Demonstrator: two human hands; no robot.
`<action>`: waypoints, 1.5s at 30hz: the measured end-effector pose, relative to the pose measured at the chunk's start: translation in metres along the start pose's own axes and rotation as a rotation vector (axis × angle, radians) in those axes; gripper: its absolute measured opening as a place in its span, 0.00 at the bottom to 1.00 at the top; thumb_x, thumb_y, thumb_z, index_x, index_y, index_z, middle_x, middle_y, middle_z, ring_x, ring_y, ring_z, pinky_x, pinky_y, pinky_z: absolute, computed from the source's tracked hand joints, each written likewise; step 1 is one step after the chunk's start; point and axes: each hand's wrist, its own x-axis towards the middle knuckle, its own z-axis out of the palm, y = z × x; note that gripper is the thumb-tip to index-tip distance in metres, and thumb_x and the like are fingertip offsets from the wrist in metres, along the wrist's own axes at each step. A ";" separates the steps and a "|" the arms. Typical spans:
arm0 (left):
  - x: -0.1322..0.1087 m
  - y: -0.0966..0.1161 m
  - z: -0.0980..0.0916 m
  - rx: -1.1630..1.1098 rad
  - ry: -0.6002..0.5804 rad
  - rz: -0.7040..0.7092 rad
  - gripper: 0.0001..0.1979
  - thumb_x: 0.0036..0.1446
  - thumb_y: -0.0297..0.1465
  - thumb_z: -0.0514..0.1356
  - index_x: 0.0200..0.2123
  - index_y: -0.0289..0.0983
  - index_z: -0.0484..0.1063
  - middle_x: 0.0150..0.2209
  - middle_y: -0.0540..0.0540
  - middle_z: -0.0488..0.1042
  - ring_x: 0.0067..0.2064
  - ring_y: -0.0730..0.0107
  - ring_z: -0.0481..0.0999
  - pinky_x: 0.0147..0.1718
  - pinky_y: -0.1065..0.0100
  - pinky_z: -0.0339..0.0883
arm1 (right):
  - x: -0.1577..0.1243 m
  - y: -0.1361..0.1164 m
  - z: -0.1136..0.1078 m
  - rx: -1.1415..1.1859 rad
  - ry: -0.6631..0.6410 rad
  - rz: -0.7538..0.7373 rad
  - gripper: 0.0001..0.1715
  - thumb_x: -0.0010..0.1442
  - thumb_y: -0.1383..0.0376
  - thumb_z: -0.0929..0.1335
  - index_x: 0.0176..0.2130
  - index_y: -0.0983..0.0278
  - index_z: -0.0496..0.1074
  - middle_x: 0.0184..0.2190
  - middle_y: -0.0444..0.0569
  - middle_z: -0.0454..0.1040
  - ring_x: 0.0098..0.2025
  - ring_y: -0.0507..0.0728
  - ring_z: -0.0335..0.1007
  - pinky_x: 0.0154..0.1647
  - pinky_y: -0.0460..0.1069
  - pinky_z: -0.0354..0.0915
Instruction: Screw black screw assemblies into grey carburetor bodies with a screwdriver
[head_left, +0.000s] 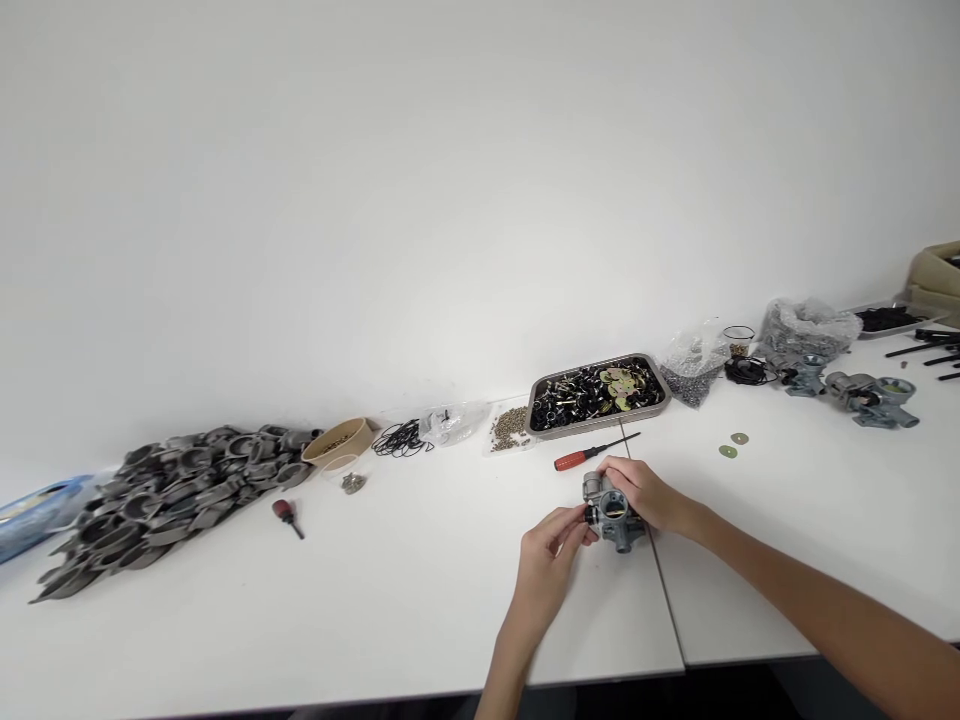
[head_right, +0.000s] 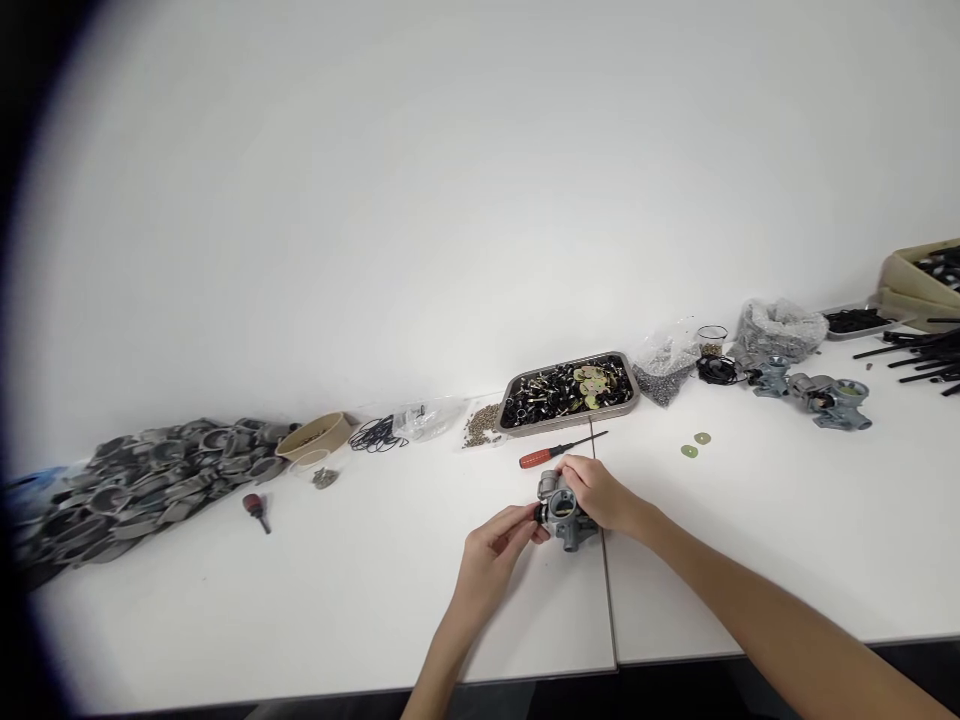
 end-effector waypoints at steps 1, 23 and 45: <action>0.000 0.000 0.000 0.012 0.003 0.006 0.16 0.57 0.38 0.60 0.43 0.36 0.79 0.32 0.43 0.77 0.34 0.64 0.76 0.37 0.63 0.71 | 0.000 0.000 0.000 0.004 0.000 0.003 0.16 0.66 0.61 0.56 0.33 0.63 0.66 0.31 0.47 0.69 0.33 0.54 0.64 0.37 0.49 0.60; 0.001 0.000 -0.002 -0.017 0.020 0.014 0.15 0.56 0.40 0.61 0.40 0.37 0.80 0.28 0.44 0.77 0.31 0.65 0.76 0.34 0.64 0.72 | 0.000 0.004 0.000 -0.033 -0.019 -0.004 0.15 0.67 0.63 0.55 0.35 0.63 0.66 0.32 0.47 0.69 0.34 0.54 0.64 0.38 0.50 0.59; -0.005 -0.002 0.000 -0.116 0.182 -0.009 0.10 0.51 0.35 0.66 0.34 0.35 0.76 0.27 0.44 0.77 0.30 0.64 0.78 0.35 0.64 0.75 | 0.001 0.002 0.001 -0.109 -0.017 -0.027 0.15 0.67 0.65 0.54 0.35 0.63 0.66 0.32 0.47 0.69 0.34 0.54 0.63 0.37 0.50 0.59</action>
